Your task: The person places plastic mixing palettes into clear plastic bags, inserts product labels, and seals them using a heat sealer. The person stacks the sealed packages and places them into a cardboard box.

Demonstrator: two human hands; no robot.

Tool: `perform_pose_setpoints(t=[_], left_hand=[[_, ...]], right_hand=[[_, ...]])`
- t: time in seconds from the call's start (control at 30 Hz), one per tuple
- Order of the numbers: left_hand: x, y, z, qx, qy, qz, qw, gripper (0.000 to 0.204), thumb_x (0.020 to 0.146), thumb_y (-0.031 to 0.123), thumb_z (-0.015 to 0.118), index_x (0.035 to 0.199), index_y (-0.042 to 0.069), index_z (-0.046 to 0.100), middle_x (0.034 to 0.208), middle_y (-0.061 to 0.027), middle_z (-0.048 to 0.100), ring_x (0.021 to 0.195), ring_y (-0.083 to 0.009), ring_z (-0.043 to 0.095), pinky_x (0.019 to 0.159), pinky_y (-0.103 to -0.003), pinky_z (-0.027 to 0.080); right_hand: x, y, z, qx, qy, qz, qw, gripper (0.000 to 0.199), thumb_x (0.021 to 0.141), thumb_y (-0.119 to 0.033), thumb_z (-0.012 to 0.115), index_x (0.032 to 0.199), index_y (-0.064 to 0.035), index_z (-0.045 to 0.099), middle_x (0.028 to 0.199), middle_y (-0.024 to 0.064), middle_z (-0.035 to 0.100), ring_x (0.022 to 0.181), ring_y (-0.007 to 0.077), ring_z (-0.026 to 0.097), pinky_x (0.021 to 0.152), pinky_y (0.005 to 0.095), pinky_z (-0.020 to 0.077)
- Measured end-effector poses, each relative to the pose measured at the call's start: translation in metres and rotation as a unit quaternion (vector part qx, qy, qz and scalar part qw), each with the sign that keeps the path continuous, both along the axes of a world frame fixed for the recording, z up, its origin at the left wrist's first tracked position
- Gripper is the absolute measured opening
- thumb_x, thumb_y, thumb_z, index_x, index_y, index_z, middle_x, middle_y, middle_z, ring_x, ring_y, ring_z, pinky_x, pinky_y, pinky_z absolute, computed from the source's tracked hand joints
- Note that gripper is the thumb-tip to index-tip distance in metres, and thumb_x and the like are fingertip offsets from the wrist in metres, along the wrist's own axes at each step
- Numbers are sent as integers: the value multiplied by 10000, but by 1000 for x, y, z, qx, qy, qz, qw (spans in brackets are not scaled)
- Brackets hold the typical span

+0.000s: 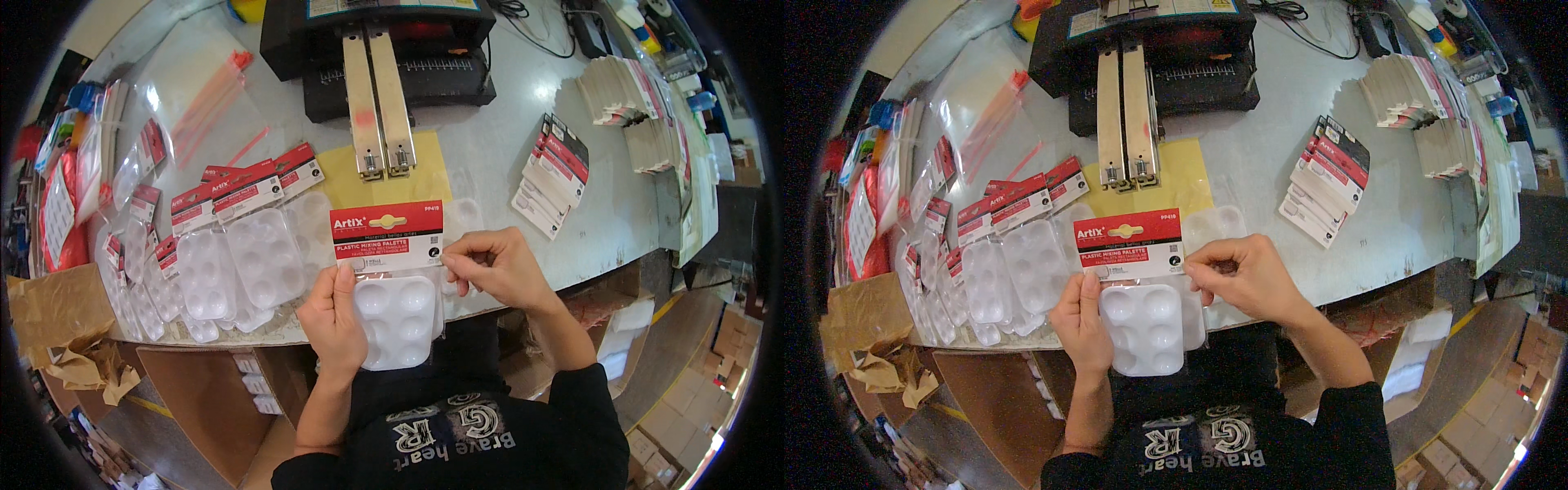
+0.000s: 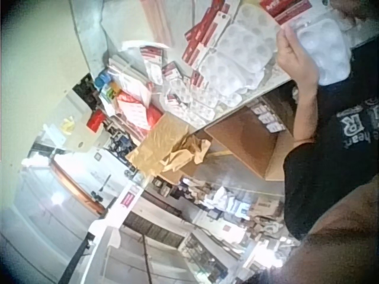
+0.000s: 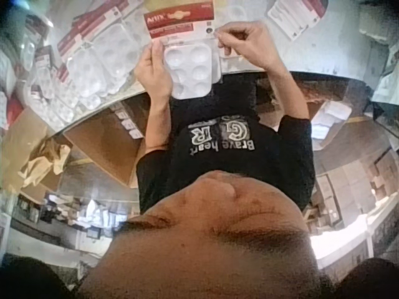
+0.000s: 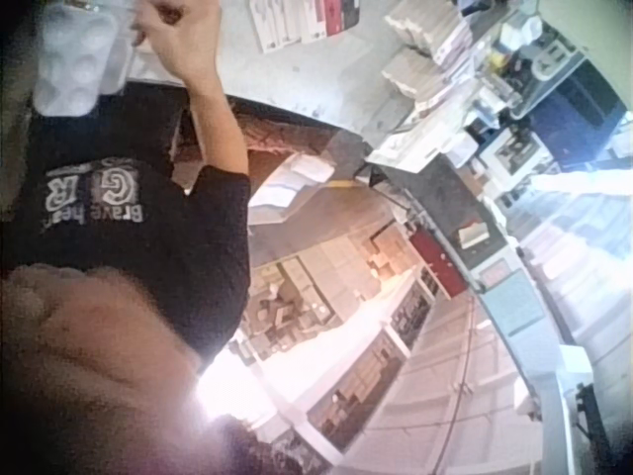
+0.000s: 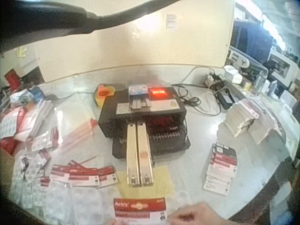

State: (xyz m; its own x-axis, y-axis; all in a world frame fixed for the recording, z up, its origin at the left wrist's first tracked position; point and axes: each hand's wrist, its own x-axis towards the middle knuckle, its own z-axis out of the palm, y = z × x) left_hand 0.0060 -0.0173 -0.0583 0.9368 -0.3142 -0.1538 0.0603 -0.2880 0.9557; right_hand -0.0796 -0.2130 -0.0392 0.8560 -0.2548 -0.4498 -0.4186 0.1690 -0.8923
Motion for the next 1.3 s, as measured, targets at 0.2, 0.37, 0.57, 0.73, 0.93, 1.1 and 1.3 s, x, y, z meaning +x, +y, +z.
perform_pose_setpoints(t=[0.2, 0.37, 0.57, 0.73, 0.93, 1.1, 1.3], left_hand=[[30, -23, -14, 74, -46, -19, 996, 308, 979, 238, 440, 859, -17, 565, 698, -169, 576, 624, -237, 531, 604, -318, 413], [45, -28, -33, 43, -8, -6, 999, 316, 975, 249, 451, 814, -11, 529, 655, -98, 499, 625, -134, 455, 595, -284, 380], [32, -17, -41, -61, 106, 3, 992, 317, 962, 224, 487, 740, 0, 521, 651, 7, 474, 658, -70, 404, 601, -244, 352], [41, -23, -43, -64, 133, 27, 989, 291, 951, 190, 511, 726, 6, 525, 672, 43, 474, 662, -45, 381, 599, -218, 325], [48, -30, -32, -131, 109, 34, 985, 253, 951, 178, 520, 759, 16, 550, 697, 49, 478, 674, -28, 373, 604, -198, 317], [33, -26, -25, -124, 89, 48, 987, 249, 955, 185, 515, 783, 10, 552, 710, 43, 479, 691, -37, 390, 624, -206, 337], [69, -46, -49, -54, 19, 33, 998, 239, 955, 187, 501, 837, -8, 570, 715, 0, 500, 695, -81, 425, 654, -228, 369]], right_hand=[[30, 6, -23, 58, 7, -110, 992, 126, 825, -94, 628, 770, 19, 638, 627, 35, 596, 510, 75, 540, 456, 208, 399], [41, 5, -48, 87, -19, -168, 982, 133, 839, -105, 637, 758, 0, 624, 616, 24, 561, 478, 76, 477, 442, 210, 355], [25, 11, -52, 158, 24, -164, 973, 149, 846, -111, 634, 726, -28, 606, 596, 6, 533, 482, 65, 467, 441, 204, 344], [35, 11, -53, 192, 31, -195, 961, 157, 849, -111, 631, 717, -33, 594, 611, 0, 523, 473, 60, 444, 444, 200, 327], [45, 13, -40, 139, -23, -213, 967, 132, 854, -101, 627, 755, -17, 604, 621, 6, 528, 482, 63, 448, 446, 200, 326], [35, 20, -24, 76, 51, -194, 977, 133, 867, -108, 616, 782, -6, 612, 613, 4, 522, 493, 68, 451, 448, 205, 329], [64, 4, -54, 90, -65, -241, 964, 147, 842, -118, 631, 751, -3, 631, 620, 5, 558, 516, 65, 488, 463, 218, 368]])
